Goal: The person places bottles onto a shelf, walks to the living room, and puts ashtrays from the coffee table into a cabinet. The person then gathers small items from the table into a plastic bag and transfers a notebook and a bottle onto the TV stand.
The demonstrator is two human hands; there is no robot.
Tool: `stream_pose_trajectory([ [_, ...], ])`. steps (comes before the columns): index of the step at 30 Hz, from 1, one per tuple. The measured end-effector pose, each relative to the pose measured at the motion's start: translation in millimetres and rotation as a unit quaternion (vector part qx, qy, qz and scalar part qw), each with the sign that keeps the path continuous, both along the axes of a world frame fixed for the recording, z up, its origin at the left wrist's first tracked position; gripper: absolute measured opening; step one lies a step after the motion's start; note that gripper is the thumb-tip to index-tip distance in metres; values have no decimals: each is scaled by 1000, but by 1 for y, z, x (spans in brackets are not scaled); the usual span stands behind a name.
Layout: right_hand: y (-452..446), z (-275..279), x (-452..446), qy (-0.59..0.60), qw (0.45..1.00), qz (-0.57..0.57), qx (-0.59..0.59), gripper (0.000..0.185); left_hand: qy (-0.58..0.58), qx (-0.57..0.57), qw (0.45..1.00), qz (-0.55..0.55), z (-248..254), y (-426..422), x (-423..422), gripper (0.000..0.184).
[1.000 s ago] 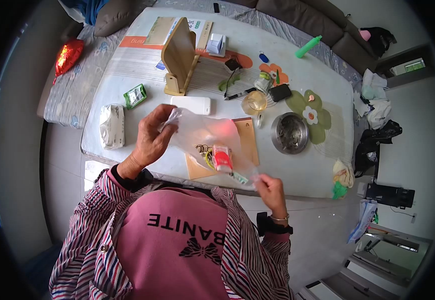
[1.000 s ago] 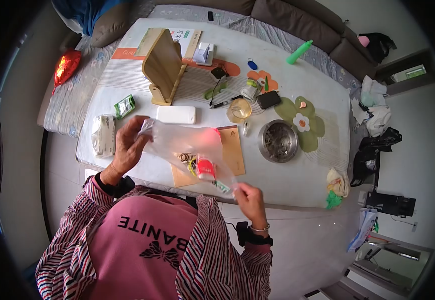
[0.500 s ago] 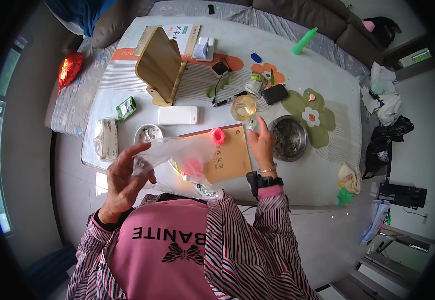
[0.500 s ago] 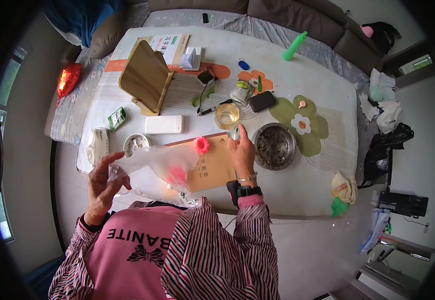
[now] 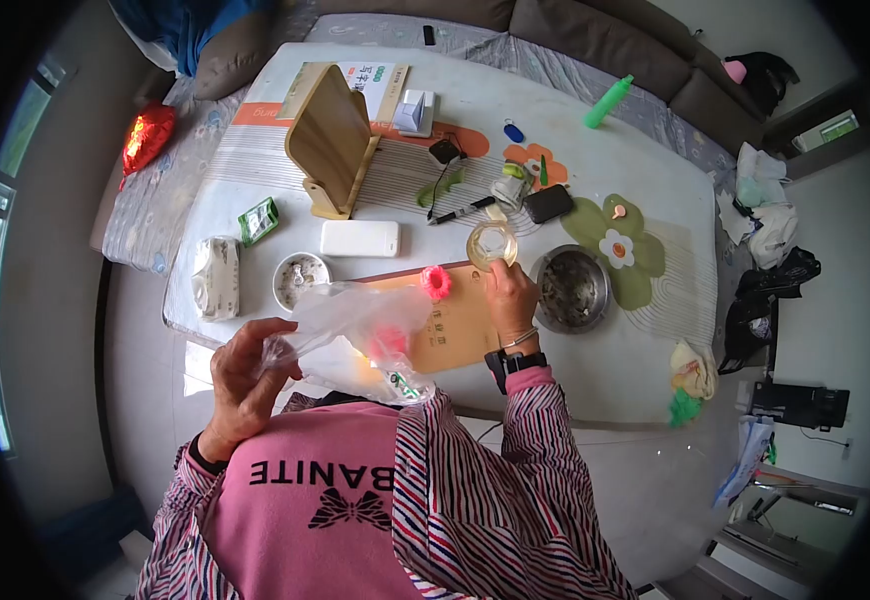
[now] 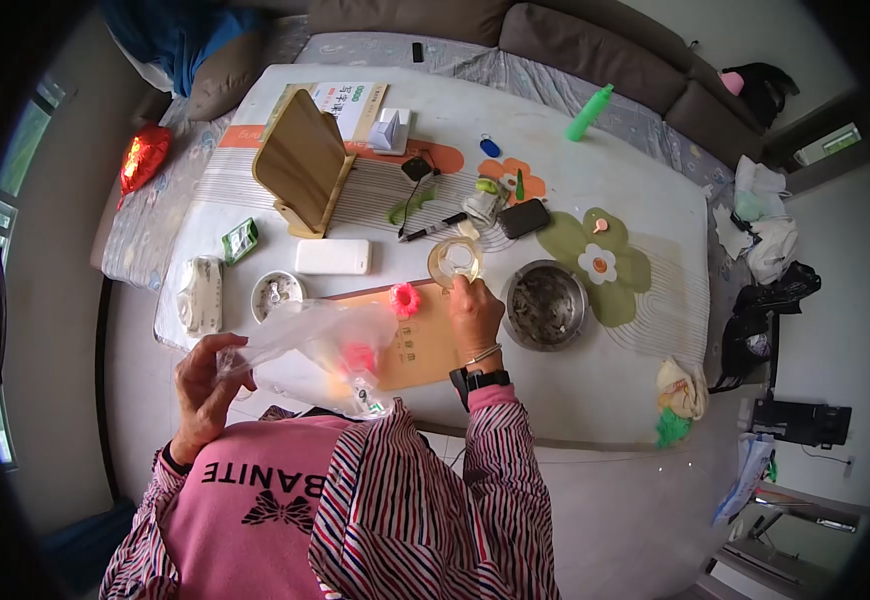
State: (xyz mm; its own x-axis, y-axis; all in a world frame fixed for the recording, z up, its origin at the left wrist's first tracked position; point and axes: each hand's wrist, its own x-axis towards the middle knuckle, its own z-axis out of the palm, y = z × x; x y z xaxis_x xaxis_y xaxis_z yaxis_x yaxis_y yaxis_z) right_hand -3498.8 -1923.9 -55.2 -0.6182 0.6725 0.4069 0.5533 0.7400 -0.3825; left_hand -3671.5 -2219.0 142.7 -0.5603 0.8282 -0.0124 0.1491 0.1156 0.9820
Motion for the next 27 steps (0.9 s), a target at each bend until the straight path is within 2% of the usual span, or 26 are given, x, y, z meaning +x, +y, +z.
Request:
stream_pose_trajectory([
  [5, -31, 54, 46, 38, 996, 8, 84, 12, -51, 57, 997, 9, 2, 8, 2, 44],
  [7, -45, 66, 66, 65, 994, -10, 91, 15, -41, 90, 995, -26, 2, 10, -2, 53],
  [9, -60, 69, 90, 100, 992, -75, 19, 15, -36, 95, 995, -14, 7, 15, -2, 55],
  [11, -70, 65, 116, 101, 988, -117, 14, 14, -21, 112, 993, 1, 6, 20, -3, 52],
  [13, -80, 60, 143, 117, 974, -187, -56, 13, 5, 115, 993, 16, 8, 25, -2, 48],
  [15, -83, 44, 172, 103, 967, -228, -58, 13, 9, 142, 990, 10, 1, 27, -7, 40],
  [17, -83, 30, 201, 70, 950, -283, -107, 12, 7, 159, 987, 17, -6, 27, -9, 37],
  [18, -78, 19, 214, 74, 941, -307, -120, 15, 1, 171, 985, -17, -10, 25, -13, 33],
  [21, -65, 4, 250, 89, 920, -347, -161, 17, -8, 179, 984, -25, -7, 26, -7, 28],
  [27, -35, -6, 288, 62, 912, -379, -143, 15, -2, 180, 983, -26, -3, 25, 5, 30],
])
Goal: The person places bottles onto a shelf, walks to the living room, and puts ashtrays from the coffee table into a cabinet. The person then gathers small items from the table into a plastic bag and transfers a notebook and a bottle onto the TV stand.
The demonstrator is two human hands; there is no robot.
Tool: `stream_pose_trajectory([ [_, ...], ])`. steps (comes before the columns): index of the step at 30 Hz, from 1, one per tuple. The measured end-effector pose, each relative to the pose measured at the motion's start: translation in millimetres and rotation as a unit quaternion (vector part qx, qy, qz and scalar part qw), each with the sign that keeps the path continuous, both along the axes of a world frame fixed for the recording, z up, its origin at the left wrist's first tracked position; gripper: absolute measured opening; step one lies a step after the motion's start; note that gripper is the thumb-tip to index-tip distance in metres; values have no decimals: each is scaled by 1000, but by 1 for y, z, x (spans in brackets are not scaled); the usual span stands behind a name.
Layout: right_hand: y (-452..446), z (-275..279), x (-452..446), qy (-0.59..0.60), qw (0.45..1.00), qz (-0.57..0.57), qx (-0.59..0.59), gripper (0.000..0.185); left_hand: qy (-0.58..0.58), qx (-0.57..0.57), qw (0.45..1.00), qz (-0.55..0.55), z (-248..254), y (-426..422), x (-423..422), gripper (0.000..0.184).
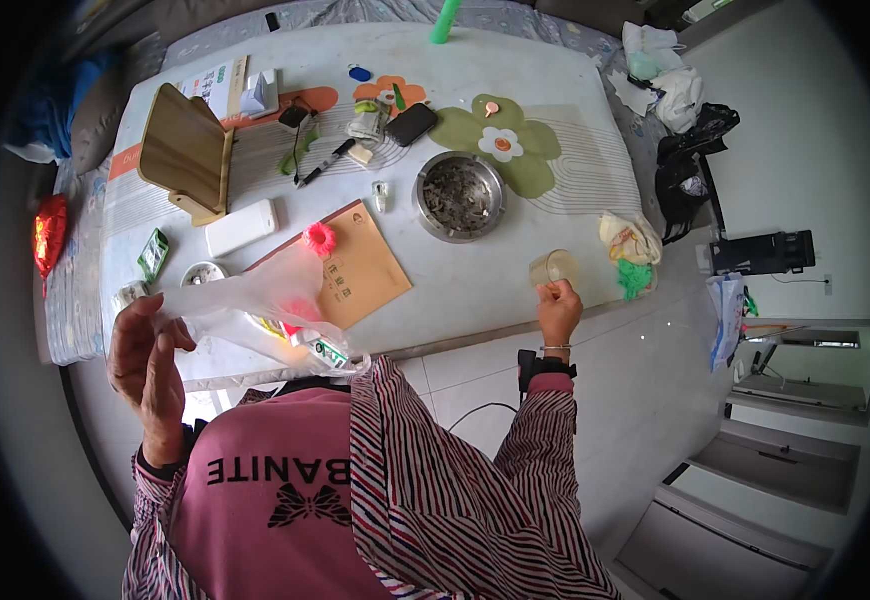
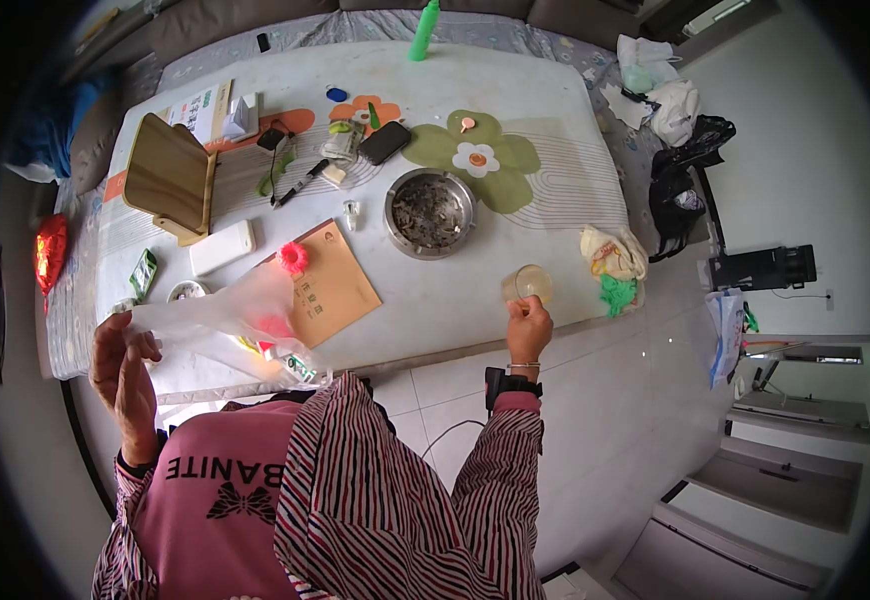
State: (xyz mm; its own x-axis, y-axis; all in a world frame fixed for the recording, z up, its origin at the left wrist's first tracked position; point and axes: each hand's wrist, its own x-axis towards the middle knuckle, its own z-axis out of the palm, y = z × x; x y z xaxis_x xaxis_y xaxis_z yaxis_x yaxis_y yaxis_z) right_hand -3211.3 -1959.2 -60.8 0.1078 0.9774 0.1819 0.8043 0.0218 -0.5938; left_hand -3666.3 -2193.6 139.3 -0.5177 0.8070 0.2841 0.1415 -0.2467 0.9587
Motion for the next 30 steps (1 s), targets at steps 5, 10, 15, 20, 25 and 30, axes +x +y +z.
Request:
stream_pose_trajectory([
  [5, 24, -20, 7, 37, 999, -16, -17, 14, 35, 3, 999, -1, 9, -3, -2, 33],
  [10, 47, -29, 6, 3, 1000, -13, -12, 15, 35, 20, 999, 14, 15, -5, 1, 36],
  [15, 64, -36, 1, -4, 1000, -22, -10, 18, 44, 6, 998, 39, 18, -7, 7, 36],
  [20, 66, -42, 3, 22, 1000, 2, -5, 24, -16, 3, 1000, 24, 27, -7, 12, 42],
  [25, 24, 1, -42, 23, 999, -21, 30, 51, -16, 94, 995, 27, 51, -25, 2, 51],
  [30, -44, -13, -138, 12, 971, 238, -2, 23, 33, 204, 978, 16, 71, -58, -21, 63],
])
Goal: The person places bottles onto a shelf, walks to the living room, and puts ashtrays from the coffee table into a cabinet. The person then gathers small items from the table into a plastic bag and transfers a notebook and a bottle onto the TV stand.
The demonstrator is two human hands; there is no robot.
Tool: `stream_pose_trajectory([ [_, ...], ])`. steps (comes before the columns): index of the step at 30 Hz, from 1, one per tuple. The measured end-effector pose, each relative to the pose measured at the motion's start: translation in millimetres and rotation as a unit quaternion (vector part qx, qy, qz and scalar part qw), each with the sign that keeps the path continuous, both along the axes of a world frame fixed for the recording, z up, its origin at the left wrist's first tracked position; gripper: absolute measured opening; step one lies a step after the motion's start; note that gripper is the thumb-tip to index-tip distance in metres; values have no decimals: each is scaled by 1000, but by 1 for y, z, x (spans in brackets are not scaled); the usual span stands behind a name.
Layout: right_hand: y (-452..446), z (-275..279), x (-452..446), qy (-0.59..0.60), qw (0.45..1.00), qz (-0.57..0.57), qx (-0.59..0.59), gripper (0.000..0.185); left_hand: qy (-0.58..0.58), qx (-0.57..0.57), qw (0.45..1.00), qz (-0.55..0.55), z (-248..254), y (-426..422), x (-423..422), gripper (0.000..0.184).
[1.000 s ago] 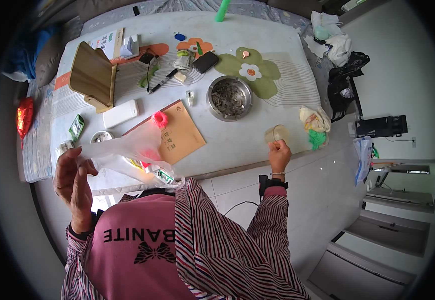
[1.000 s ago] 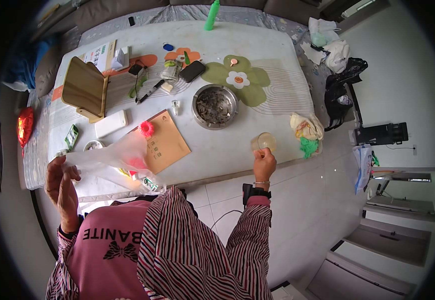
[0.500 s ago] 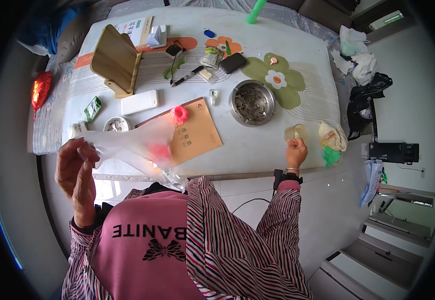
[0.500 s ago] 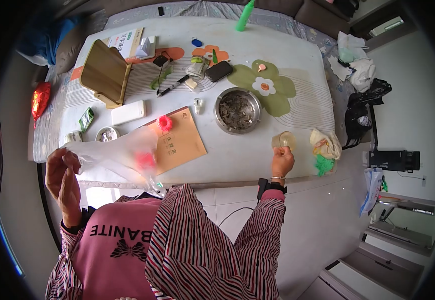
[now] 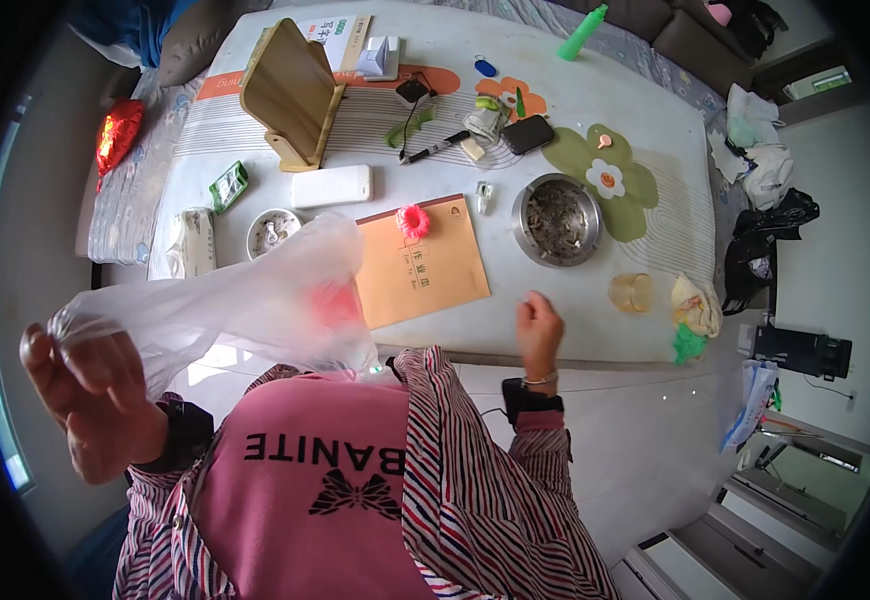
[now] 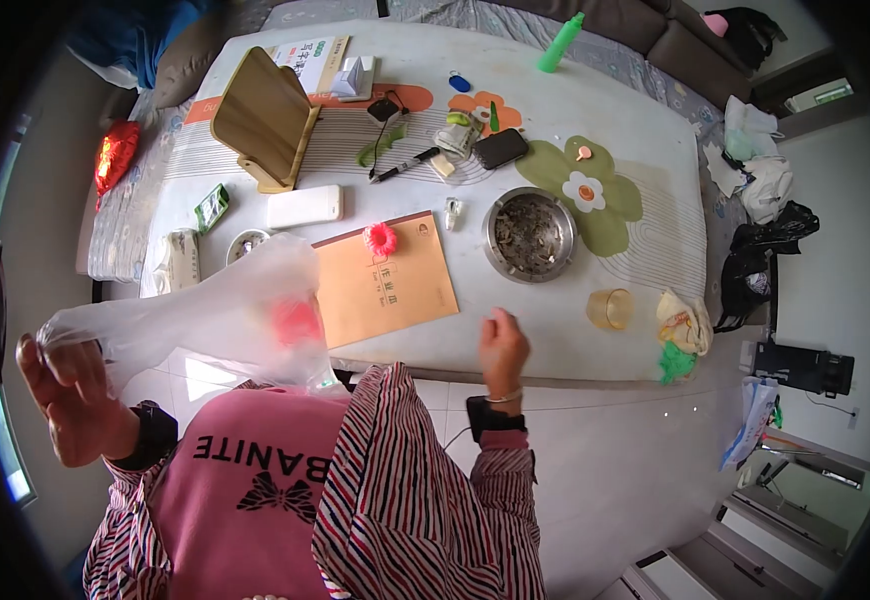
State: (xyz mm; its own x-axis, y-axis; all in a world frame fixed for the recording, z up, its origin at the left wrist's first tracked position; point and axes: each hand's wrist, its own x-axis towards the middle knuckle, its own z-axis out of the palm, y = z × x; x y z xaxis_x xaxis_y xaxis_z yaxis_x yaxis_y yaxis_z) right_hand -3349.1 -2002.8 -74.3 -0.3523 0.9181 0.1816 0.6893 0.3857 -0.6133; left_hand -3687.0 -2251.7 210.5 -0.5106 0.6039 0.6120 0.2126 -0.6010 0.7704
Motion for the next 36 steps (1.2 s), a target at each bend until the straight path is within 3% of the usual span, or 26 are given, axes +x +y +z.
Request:
stream_pose_trajectory([
  [1, -11, 1, -23, 0, 998, 64, -13, 25, 19, 19, 992, -125, 3, -11, -13, 70],
  [2, -18, 3, -45, 0, 991, 128, -26, 26, 21, 19, 992, -125, 8, -19, -18, 70],
  [5, -21, -2, -102, 18, 984, 176, 39, 33, 82, 33, 989, -122, 26, -35, -22, 71],
  [10, -4, 15, -174, 5, 981, 180, 76, 45, 89, 32, 994, -54, 30, -69, -25, 72],
  [12, 2, 9, -187, -112, 975, 191, -13, 53, 77, 33, 996, -33, 30, -73, -21, 72],
  [15, 15, -44, -188, -22, 987, 162, 6, 35, 86, 27, 992, -91, 28, -83, -19, 73],
  [16, 17, -42, -187, 34, 989, 146, -12, 28, 46, 27, 999, -12, 19, -95, -15, 73],
  [17, 18, -40, -185, 171, 972, 159, -17, 15, 26, 28, 999, 33, 15, -101, -14, 73],
  [18, 17, -26, -179, 185, 967, 170, -48, 9, 6, 28, 997, 78, 13, -105, -13, 73],
  [20, 14, -13, -170, 261, 885, 164, -348, 11, 31, -26, 996, -75, 13, -86, -15, 73],
  [21, 9, 0, -169, 257, 884, 173, -351, 11, -18, -24, 995, 92, 5, -87, -4, 77],
  [22, 2, 20, -168, 300, 830, 172, -438, 12, -18, -23, 994, 102, 5, -83, -3, 77],
  [23, -6, 38, -168, 339, 765, 167, -521, 12, -44, -17, 999, -13, 7, -78, -6, 75],
  [24, -13, 53, -169, 390, 709, 171, -562, 12, -61, -26, 998, -20, 6, -79, -6, 77],
  [26, -22, 57, -171, 444, 634, 216, -596, 14, -104, -59, 993, 20, -1, -87, -3, 81],
  [28, -32, 79, -178, 441, 611, 219, -620, 15, -133, -105, 981, 96, -3, -79, -3, 86],
  [30, -43, 110, -186, 435, 588, 224, -644, 15, -169, -131, 972, 101, -3, -70, -1, 89],
  [32, -56, 140, -195, 382, 633, 283, -611, 16, -215, -146, 964, 61, -1, -66, 2, 98],
  [34, -69, 154, -212, 380, 565, 434, -590, 24, -252, -144, 957, 28, 1, -62, 5, 102],
  [36, -91, 177, -228, 309, 555, 504, -585, 21, -274, -144, 951, 13, 3, -60, 9, 105],
])
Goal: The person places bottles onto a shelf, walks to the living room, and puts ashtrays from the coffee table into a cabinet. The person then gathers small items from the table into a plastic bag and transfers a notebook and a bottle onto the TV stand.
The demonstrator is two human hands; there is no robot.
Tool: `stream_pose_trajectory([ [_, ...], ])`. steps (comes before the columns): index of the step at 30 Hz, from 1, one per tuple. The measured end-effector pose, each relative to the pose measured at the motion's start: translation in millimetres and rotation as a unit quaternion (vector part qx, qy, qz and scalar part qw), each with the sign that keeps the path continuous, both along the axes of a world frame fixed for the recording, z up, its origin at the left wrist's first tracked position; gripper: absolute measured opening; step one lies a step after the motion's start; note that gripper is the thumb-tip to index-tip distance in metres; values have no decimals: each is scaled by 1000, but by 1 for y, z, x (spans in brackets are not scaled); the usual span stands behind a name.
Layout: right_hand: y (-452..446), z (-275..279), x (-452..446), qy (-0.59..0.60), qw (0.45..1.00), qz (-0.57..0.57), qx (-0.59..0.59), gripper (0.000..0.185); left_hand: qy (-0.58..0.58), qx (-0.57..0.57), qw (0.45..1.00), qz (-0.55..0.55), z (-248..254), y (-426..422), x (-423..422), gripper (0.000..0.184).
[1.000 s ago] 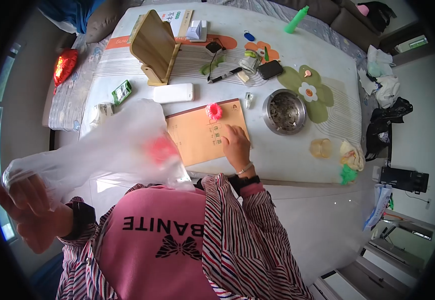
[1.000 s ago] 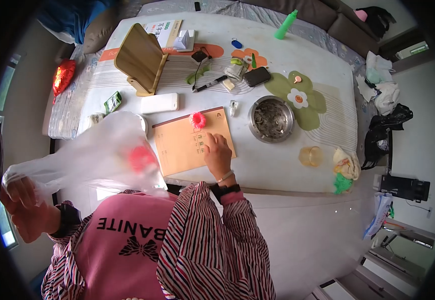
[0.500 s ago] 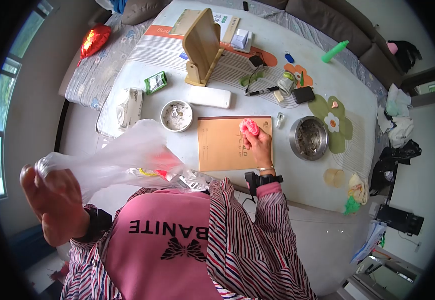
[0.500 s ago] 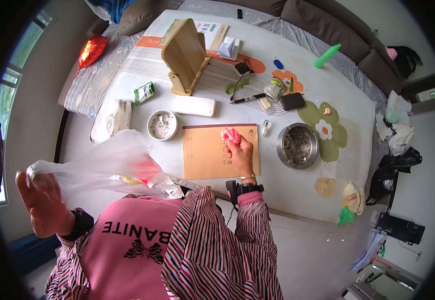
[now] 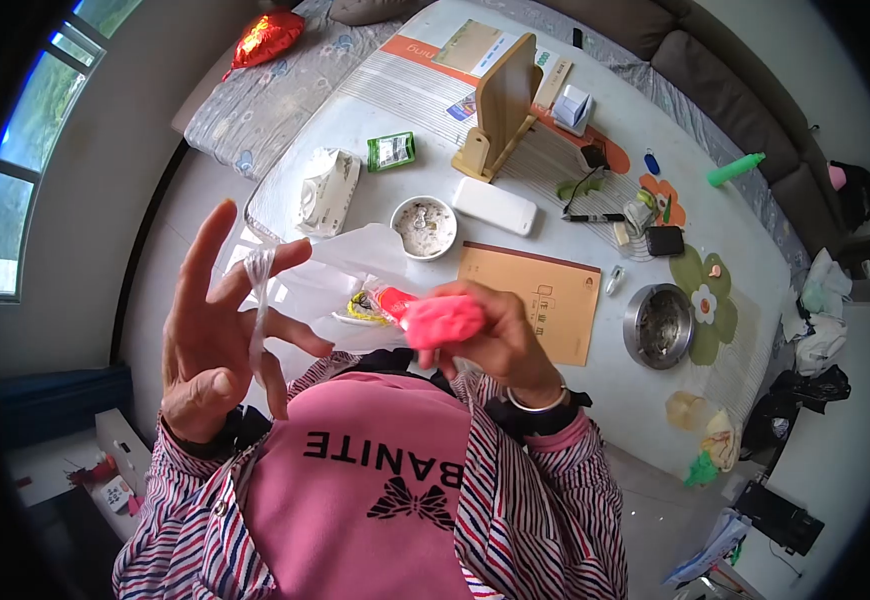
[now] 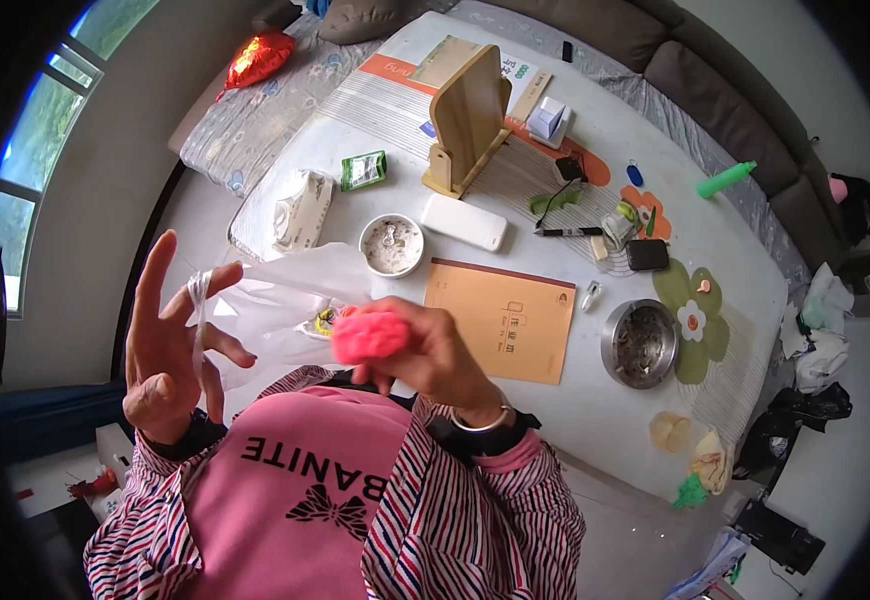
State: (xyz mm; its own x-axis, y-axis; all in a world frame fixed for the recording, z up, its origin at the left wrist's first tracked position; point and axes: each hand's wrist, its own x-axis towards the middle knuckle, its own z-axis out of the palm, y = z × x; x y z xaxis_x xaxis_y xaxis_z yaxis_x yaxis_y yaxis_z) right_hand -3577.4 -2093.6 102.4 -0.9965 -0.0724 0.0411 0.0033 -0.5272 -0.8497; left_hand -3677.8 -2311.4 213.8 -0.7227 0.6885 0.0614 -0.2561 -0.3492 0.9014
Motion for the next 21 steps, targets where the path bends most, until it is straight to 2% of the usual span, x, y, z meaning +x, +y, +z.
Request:
stream_pose_trajectory([
  [2, -17, -9, -24, 13, 992, 106, 62, 18, -26, 3, 1000, -17, 2, 0, 1, 107],
  [4, -34, -21, -45, -60, 994, 86, 26, 17, -27, 20, 998, -45, 2, -5, 1, 104],
  [6, -44, -42, -61, -129, 984, 65, 105, 25, -36, 20, 997, -65, 2, -10, 0, 105],
  [7, -54, -61, -64, -135, 983, 60, 105, 25, -27, 19, 997, -65, 1, -12, 0, 105],
  [8, -64, -84, -67, -28, 952, -36, 302, 31, -19, 19, 998, -65, 0, -13, -1, 104],
  [9, -66, -84, -66, 79, 863, -126, 483, 36, -4, 10, 998, -56, -1, -13, -2, 105],
  [10, -64, -83, -58, 73, 862, -125, 486, 36, 17, -3, 999, -38, -1, -11, -1, 105],
  [12, -56, -76, -45, 0, 863, -15, 505, 45, 39, -17, 999, 1, 0, -12, -6, 105],
  [13, -49, -76, -36, 39, 853, -41, 520, 36, 27, -5, 1000, 16, 2, -14, -10, 105],
  [14, -39, -73, -27, 38, 851, -37, 522, 36, 23, -2, 1000, 18, 1, -17, -13, 105],
  [16, -16, -57, -11, 20, 874, -105, 475, 24, 18, -8, 1000, 2, -1, -20, -18, 106],
  [18, 12, -55, 12, -5, 934, -98, 344, 14, 16, -7, 1000, -5, -2, -18, -20, 105],
  [20, 36, -54, 31, -163, 914, -260, 265, 13, 23, -7, 1000, 5, -3, -15, -21, 105],
  [21, 55, -70, 39, -212, 857, -328, 337, 19, 20, -6, 1000, 4, -4, -15, -21, 105],
])
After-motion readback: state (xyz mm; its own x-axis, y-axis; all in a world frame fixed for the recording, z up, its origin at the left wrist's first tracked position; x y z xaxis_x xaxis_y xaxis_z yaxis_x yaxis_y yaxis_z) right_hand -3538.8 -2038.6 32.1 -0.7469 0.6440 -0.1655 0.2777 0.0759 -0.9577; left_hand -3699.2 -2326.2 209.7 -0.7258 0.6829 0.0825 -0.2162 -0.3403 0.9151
